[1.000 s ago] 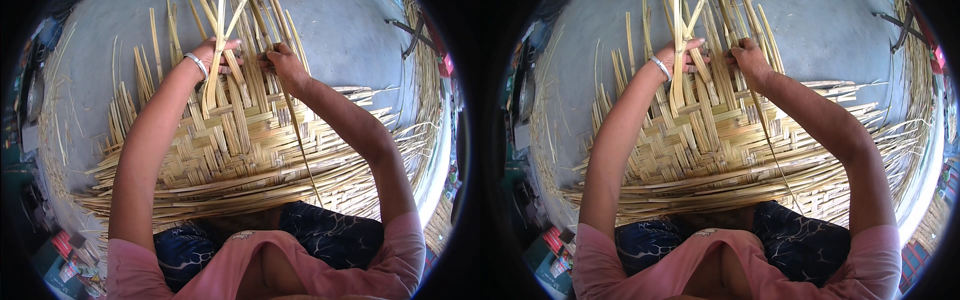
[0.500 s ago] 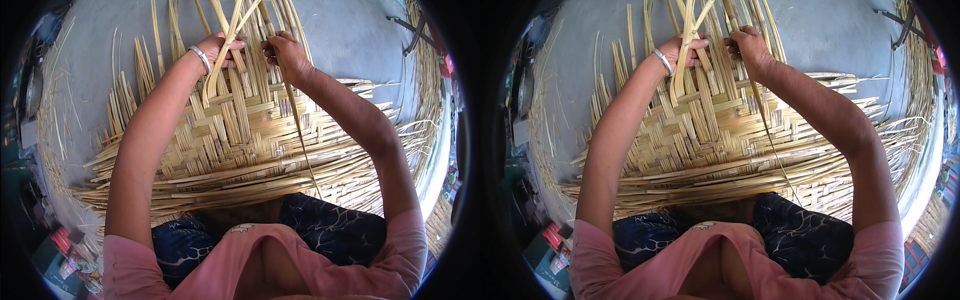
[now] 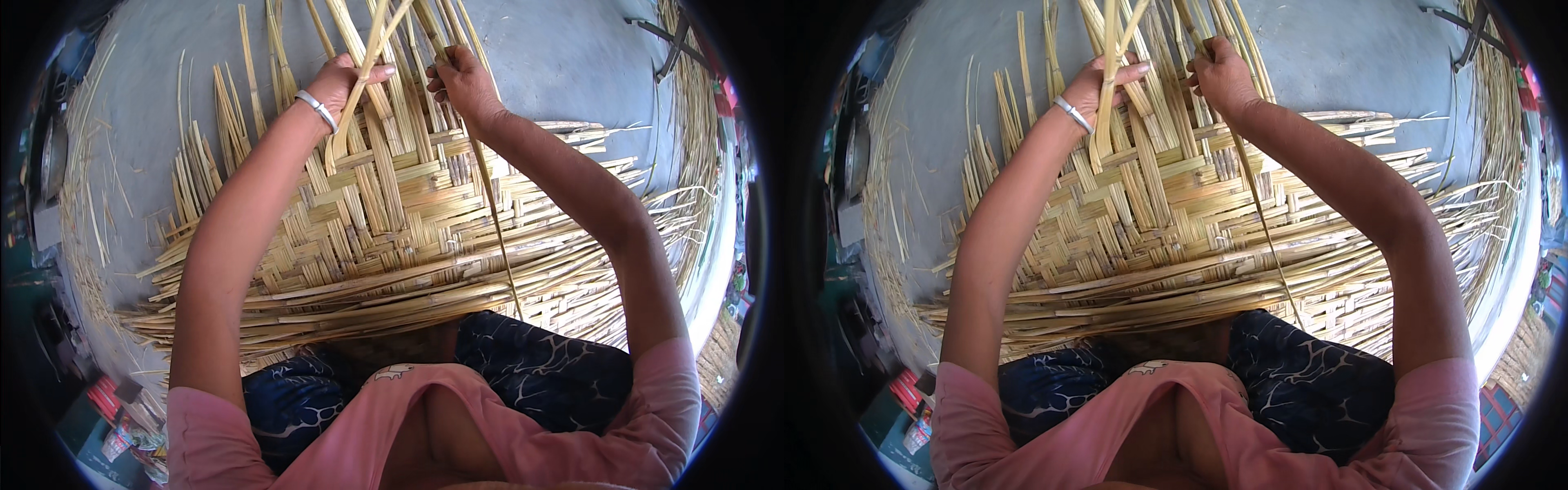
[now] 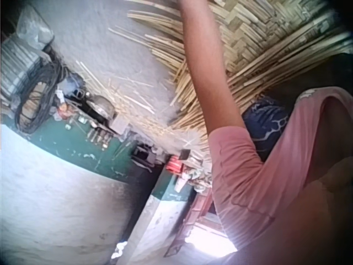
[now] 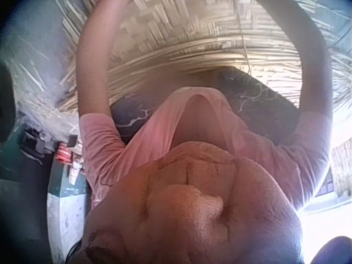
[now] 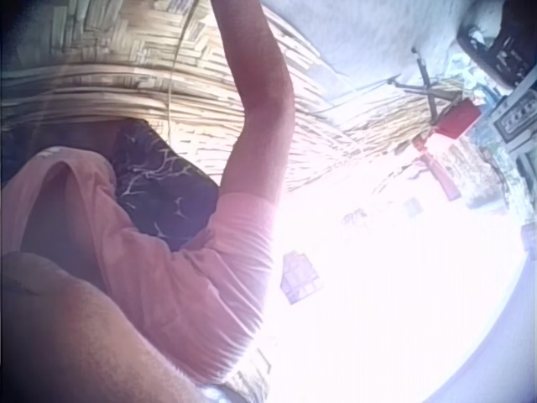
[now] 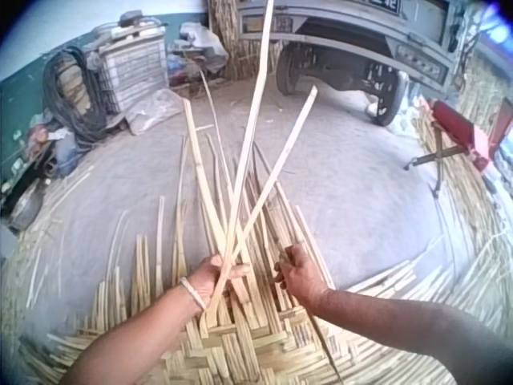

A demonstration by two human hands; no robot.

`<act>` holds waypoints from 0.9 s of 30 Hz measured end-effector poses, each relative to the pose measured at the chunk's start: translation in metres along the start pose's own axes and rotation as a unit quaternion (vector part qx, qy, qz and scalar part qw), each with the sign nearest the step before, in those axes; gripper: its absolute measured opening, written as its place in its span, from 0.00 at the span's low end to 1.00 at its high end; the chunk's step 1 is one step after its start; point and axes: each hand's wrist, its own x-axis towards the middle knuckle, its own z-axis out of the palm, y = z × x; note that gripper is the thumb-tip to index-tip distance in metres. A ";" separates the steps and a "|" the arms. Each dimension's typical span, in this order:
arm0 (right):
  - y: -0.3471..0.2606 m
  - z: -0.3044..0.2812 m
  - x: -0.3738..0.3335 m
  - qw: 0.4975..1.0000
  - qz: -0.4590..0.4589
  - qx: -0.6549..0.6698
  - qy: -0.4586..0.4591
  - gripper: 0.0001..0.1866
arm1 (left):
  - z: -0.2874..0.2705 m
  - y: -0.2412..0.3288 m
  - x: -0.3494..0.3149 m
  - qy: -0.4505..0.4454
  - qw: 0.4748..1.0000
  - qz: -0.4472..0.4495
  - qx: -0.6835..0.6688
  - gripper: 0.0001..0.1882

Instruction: The person weaves a basket by hand, interlacing thin bamboo strips in a tight pattern. They repeatedly pull and adjust the strips to maintain tension and alignment.

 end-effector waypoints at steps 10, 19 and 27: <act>0.015 -0.016 -0.020 0.963 -0.041 -0.211 -0.161 0.12 | -0.033 0.021 -0.008 0.102 0.984 0.103 -0.107 0.20; -0.011 -0.035 0.002 0.777 -0.097 -0.568 -0.252 0.17 | -0.082 0.006 -0.103 0.355 0.931 0.054 0.062 0.13; -0.040 -0.046 0.004 0.740 0.033 -0.589 -0.322 0.18 | -0.064 -0.031 -0.152 0.219 0.950 -0.189 0.119 0.17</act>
